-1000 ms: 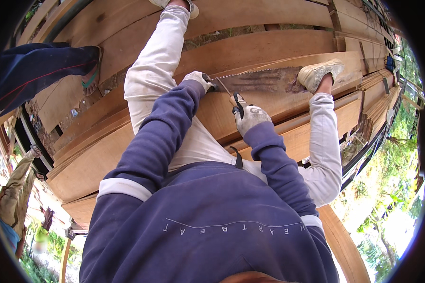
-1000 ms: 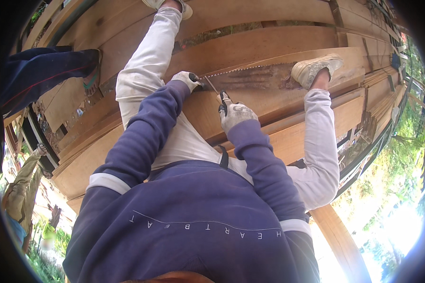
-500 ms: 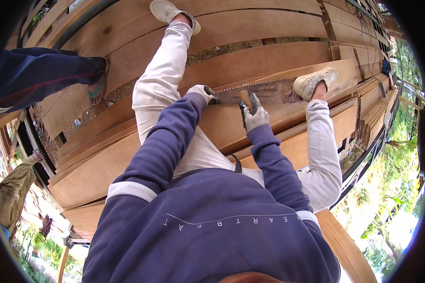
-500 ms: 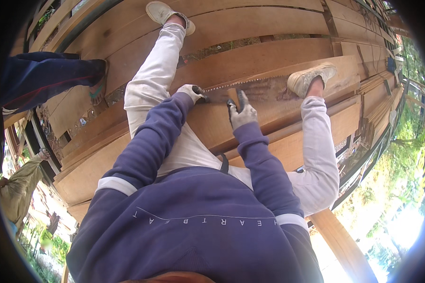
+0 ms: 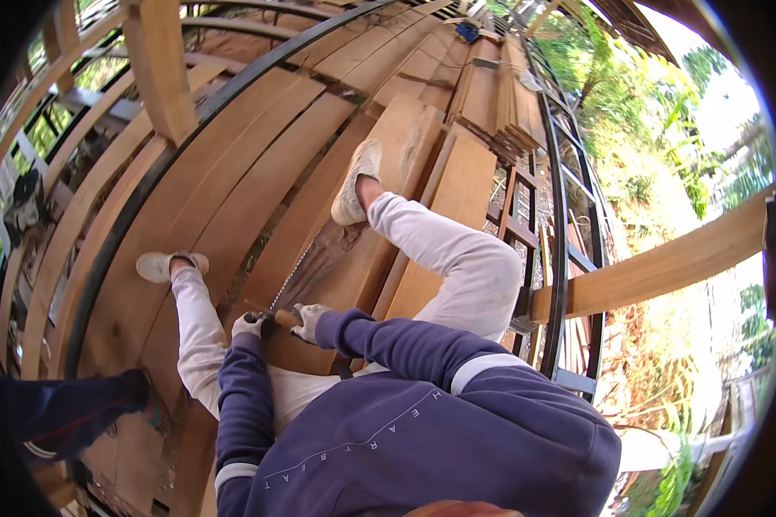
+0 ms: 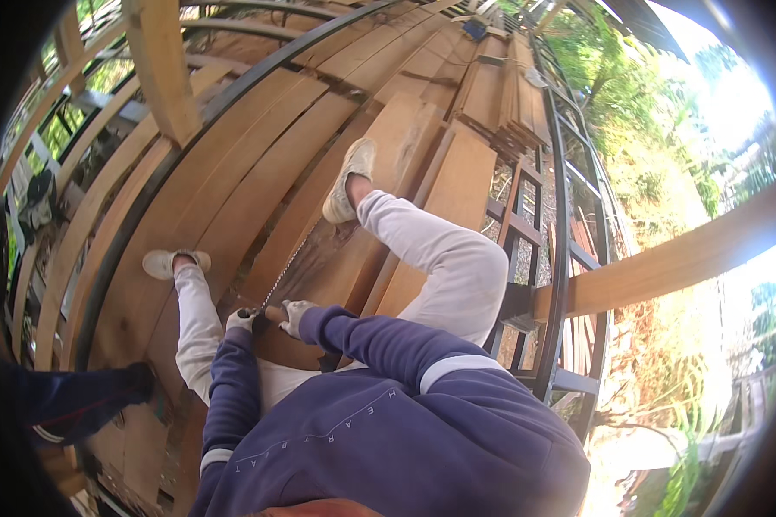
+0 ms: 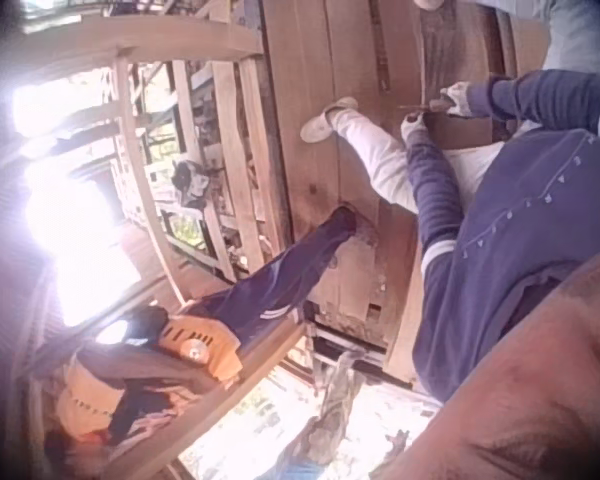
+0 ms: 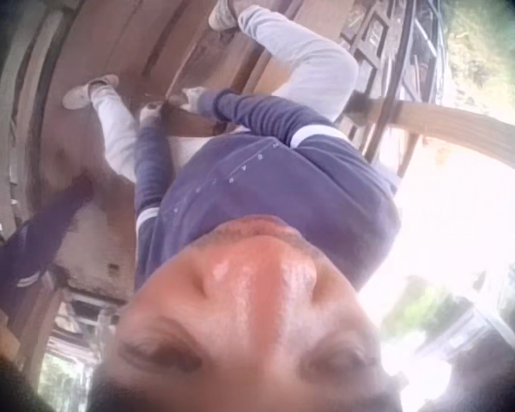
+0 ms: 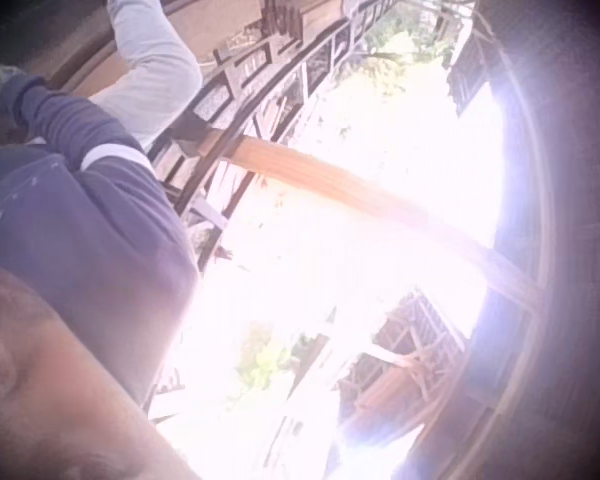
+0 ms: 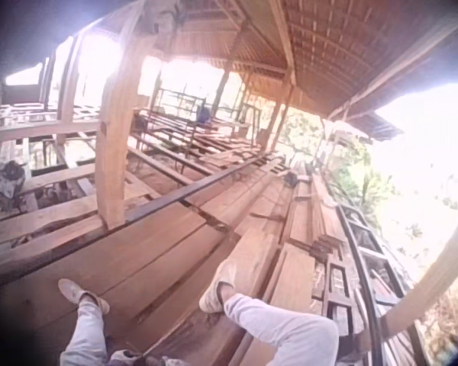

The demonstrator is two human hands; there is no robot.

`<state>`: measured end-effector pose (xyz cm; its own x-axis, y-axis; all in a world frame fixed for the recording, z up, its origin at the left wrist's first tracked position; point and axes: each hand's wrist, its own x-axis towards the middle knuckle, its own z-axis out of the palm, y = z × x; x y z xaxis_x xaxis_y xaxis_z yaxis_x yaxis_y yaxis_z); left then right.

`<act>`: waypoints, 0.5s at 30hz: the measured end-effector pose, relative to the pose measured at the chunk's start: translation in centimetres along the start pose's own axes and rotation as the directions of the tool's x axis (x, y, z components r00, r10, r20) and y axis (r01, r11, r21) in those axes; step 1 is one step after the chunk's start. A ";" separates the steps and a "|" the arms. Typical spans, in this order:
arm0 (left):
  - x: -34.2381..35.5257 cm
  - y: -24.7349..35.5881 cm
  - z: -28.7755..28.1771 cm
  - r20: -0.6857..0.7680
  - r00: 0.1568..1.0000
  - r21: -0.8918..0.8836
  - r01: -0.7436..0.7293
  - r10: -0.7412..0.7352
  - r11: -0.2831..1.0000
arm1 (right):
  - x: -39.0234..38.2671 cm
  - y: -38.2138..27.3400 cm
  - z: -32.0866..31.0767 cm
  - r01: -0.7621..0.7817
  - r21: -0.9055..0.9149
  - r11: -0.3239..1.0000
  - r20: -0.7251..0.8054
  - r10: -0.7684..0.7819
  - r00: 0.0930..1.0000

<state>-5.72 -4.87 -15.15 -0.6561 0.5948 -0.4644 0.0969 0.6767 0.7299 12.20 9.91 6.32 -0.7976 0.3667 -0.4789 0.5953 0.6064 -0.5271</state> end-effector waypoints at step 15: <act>-7.6 12.1 -3.9 0.186 0.981 0.321 -0.116 0.057 0.940 | -12.9 -5.1 -6.3 0.360 0.169 0.917 -0.105 -0.347 0.932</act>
<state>-2.52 -2.88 -0.83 -0.4986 0.7030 -0.5071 0.4070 0.7064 0.5791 18.84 6.52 19.60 -0.9600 0.2057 -0.1901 0.2754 0.5693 -0.7746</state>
